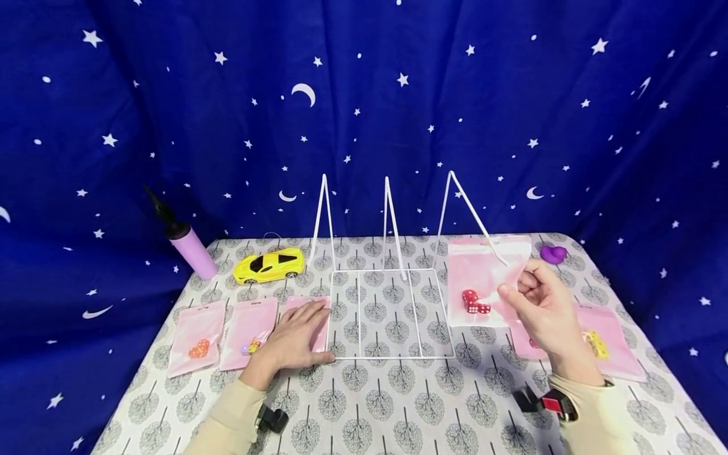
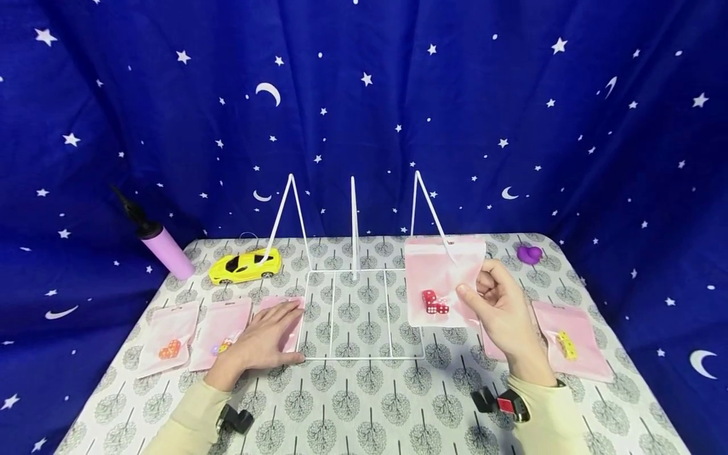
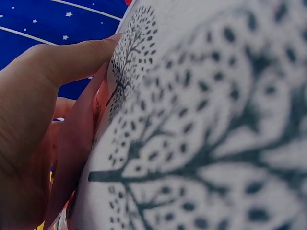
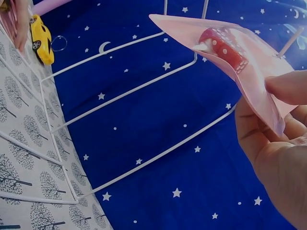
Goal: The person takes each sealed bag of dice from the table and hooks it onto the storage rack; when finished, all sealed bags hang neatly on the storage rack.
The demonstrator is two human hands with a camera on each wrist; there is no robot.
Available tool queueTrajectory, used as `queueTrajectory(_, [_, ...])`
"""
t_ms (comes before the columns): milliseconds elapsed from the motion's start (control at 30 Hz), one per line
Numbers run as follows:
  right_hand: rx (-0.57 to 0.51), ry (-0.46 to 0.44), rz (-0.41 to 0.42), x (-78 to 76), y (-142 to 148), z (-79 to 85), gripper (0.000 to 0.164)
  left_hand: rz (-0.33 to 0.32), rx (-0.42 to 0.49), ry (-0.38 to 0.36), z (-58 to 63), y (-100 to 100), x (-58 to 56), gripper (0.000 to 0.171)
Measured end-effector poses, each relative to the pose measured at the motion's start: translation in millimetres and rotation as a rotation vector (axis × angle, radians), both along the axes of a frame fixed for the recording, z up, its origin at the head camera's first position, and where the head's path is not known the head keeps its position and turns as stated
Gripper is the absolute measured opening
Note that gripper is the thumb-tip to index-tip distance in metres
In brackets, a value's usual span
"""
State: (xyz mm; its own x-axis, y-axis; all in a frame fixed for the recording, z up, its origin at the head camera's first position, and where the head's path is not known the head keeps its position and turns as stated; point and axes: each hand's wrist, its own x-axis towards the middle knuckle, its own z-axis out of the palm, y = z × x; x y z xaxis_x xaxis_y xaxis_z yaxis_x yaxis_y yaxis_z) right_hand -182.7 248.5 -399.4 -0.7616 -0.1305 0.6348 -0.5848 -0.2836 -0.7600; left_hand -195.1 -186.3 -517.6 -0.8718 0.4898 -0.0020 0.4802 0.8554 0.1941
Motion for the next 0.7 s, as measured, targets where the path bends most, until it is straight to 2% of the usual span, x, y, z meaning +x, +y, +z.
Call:
queueTrajectory(200, [-0.035,-0.02,0.02,-8.0,-3,-0.4,0.039,-0.002,-0.022,-0.011,-0.4,-1,0.7,0.104])
queueTrajectory(433, [0.034,-0.11,-0.069,-13.3,-4,2.9,0.044,-0.001,-0.015,-0.02,0.1,-1,0.4,0.104])
queueTrajectory(600, [0.016,-0.112,-0.073,-20.7,-5,4.1,0.039,-0.001,-0.005,-0.017,-1.3,-1,0.1,0.104])
queueTrajectory(700, [0.012,-0.129,-0.113,-25.2,-7,4.8,0.035,-0.005,-0.002,-0.008,-2.4,-2,-1.2,0.104])
